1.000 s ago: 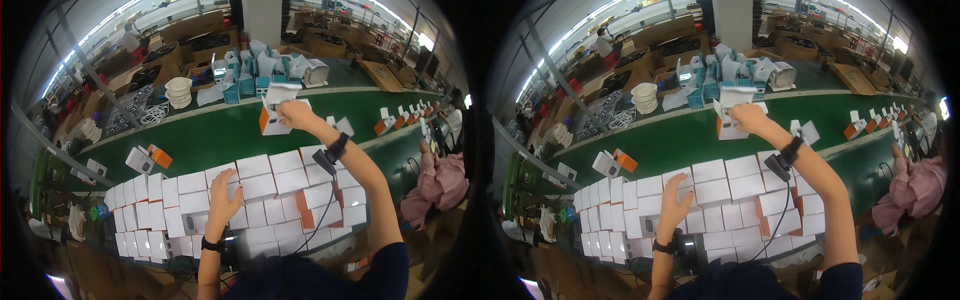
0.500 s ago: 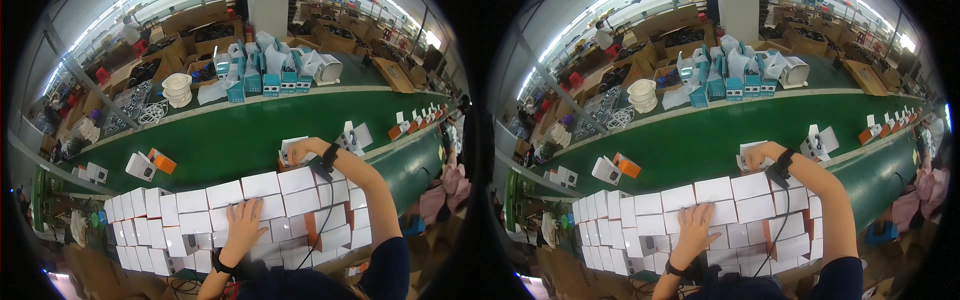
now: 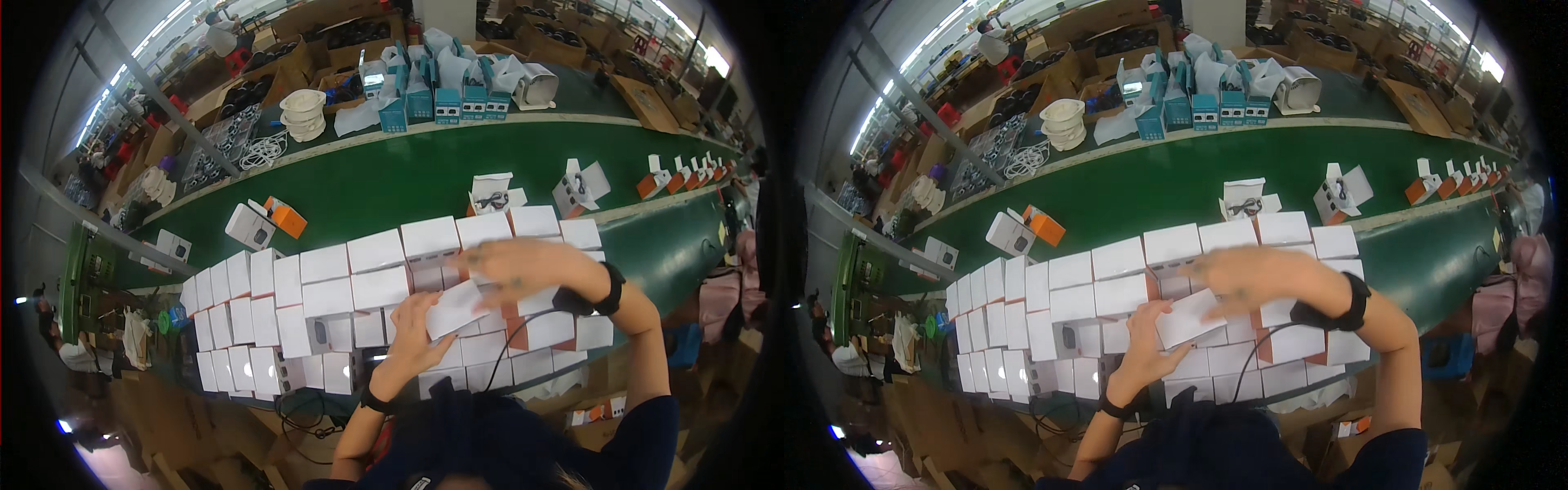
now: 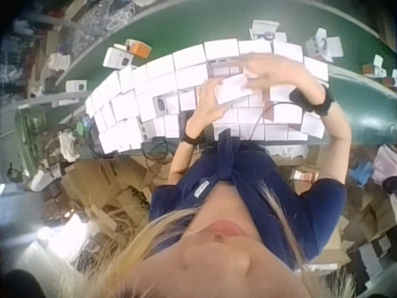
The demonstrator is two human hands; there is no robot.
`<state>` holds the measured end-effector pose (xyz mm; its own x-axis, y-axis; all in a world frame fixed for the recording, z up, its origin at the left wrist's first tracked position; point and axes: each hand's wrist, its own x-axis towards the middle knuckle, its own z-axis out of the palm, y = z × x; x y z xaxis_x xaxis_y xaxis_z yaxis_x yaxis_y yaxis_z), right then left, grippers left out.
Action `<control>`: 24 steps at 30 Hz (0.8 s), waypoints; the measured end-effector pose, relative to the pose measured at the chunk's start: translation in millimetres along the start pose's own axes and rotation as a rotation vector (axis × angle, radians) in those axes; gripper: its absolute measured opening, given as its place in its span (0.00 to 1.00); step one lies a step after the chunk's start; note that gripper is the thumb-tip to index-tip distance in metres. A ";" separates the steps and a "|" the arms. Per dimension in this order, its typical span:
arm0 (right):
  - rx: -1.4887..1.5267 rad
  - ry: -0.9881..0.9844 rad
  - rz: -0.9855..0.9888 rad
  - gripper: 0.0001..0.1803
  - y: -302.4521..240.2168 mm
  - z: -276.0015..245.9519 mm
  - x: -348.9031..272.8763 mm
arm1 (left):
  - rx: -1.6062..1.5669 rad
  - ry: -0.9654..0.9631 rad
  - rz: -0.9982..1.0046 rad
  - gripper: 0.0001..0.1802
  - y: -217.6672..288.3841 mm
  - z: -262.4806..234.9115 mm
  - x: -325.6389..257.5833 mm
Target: Packing small electronic components into boxes on a factory assembly line.
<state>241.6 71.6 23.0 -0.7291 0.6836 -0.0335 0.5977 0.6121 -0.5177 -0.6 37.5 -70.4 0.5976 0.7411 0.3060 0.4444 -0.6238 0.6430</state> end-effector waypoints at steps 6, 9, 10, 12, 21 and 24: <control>0.298 -0.124 0.119 0.40 -66.1 19.5 -15.7 | -0.686 0.163 0.115 0.40 35.3 -14.2 -20.5; 0.410 0.168 0.228 0.37 -88.2 31.5 -28.2 | -0.334 0.306 0.043 0.48 39.5 -23.7 -36.2; 0.539 0.326 0.367 0.36 -93.4 37.8 -32.4 | -0.329 0.308 0.046 0.48 46.7 -25.7 -44.9; 0.597 0.386 0.499 0.36 -101.8 52.3 -40.2 | -0.171 0.156 -0.099 0.59 85.2 -33.9 -50.8; 0.866 0.406 0.517 0.39 -135.9 73.1 -59.1 | -0.141 0.358 0.018 0.57 75.7 -1.8 -68.2; 0.679 0.412 0.491 0.41 -139.2 77.1 -64.8 | -0.110 0.445 0.120 0.55 77.9 3.7 -70.8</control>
<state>179.9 -88.6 31.3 -0.1926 0.9708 -0.1427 0.3897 -0.0578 -0.9191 -5.8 -64.5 -44.6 0.2856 0.7147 0.6384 0.3016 -0.6993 0.6480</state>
